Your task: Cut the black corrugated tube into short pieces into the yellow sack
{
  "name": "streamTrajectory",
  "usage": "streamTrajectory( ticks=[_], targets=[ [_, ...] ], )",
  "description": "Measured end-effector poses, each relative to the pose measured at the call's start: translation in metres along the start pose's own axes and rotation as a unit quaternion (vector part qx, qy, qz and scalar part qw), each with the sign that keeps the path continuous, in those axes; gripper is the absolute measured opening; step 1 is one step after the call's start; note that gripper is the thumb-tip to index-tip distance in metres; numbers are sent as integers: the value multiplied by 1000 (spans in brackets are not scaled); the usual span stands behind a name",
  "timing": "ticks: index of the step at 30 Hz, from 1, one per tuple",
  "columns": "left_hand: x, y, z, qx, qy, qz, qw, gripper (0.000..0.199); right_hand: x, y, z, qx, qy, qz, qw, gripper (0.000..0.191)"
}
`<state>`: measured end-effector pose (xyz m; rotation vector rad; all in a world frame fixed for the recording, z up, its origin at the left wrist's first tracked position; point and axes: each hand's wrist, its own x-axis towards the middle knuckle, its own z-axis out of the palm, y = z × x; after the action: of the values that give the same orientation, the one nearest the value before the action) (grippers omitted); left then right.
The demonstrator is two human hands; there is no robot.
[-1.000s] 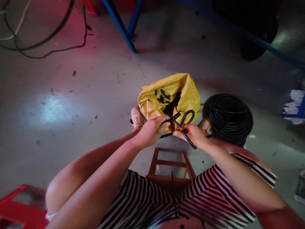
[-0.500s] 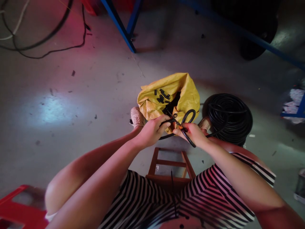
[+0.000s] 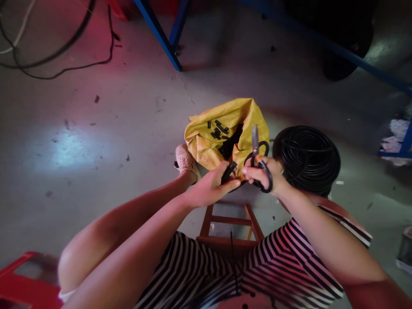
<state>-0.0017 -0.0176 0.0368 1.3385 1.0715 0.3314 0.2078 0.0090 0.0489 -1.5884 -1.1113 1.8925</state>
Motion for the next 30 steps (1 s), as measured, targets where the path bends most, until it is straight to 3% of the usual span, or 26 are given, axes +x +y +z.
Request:
streamTrajectory(
  ticks=[2, 5, 9, 12, 18, 22, 27, 30],
  targets=[
    [1, -3, 0, -16, -23, -5, 1000, 28, 0, -7, -7, 20, 26, -14, 999, 40],
    [2, -7, 5, 7, -14, -1, 1000, 26, 0, -10, -11, -19, 17, -15, 1000, 41],
    [-1, -10, 16, 24, 1, 31, 999, 20, -2, -2, 1, -71, -25, -7, 997, 39],
    [-2, -8, 18, 15, -2, 41, 999, 29, -5, 0, 6, -65, -35, -18, 997, 36],
    [4, 12, 1, -120, -82, 31, 989, 37, 1, -15, -10, 81, 68, -50, 993, 33],
    [4, 30, -10, -190, -22, 27, 981, 38, 7, -23, -17, 151, 102, -81, 980, 27],
    [1, 47, -21, -80, 84, 52, 992, 28, 5, -23, -20, 114, 125, -121, 978, 29],
    [2, 55, -31, -61, 120, 69, 989, 30, -3, -12, -16, 50, 163, -145, 975, 37]
  ],
)
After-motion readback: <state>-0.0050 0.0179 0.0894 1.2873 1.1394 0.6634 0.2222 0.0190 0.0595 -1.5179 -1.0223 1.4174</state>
